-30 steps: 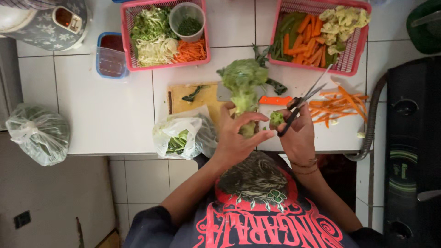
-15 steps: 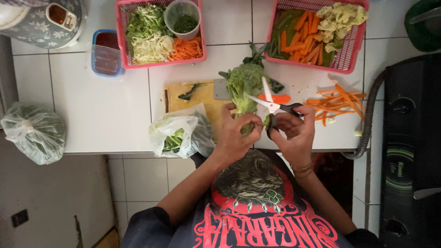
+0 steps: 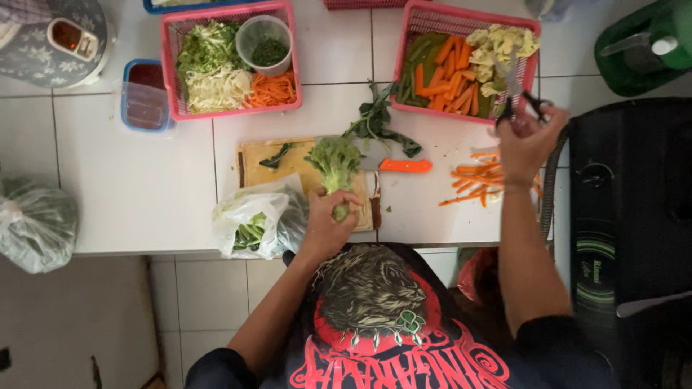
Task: The person cuts cauliflower and broccoli into smaller pieces using scissors, places some pieces into a plastic bag, and ties the bag.
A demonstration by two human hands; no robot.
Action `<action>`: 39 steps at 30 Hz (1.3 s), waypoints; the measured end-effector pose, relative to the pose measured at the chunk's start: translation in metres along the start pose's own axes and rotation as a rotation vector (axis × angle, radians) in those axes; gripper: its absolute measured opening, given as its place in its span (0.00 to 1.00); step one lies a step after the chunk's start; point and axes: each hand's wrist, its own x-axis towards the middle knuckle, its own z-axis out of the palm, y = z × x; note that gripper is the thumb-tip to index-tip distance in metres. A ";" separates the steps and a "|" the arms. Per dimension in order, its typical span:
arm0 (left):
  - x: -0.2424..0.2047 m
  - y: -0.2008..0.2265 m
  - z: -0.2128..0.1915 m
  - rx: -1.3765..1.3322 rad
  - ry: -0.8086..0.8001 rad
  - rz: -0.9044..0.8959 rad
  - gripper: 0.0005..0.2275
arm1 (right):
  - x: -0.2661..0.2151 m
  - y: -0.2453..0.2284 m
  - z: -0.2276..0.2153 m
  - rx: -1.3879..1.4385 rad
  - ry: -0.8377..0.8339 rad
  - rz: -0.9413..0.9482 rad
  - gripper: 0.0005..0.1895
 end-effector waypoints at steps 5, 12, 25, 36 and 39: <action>-0.013 0.018 -0.016 0.020 0.047 0.130 0.17 | 0.009 0.001 0.002 0.111 -0.073 -0.200 0.30; -0.016 0.060 -0.034 -0.175 0.190 0.078 0.26 | -0.139 -0.118 0.039 0.152 -0.551 0.145 0.17; -0.026 0.070 -0.092 -0.099 0.202 0.227 0.25 | -0.206 -0.202 0.089 -0.071 -0.711 0.403 0.06; -0.037 0.039 -0.119 -0.095 0.229 0.251 0.24 | -0.243 -0.192 0.126 -0.086 -0.740 0.504 0.03; -0.038 0.035 -0.127 -0.127 0.171 0.212 0.24 | -0.252 -0.200 0.140 -0.002 -0.695 0.554 0.04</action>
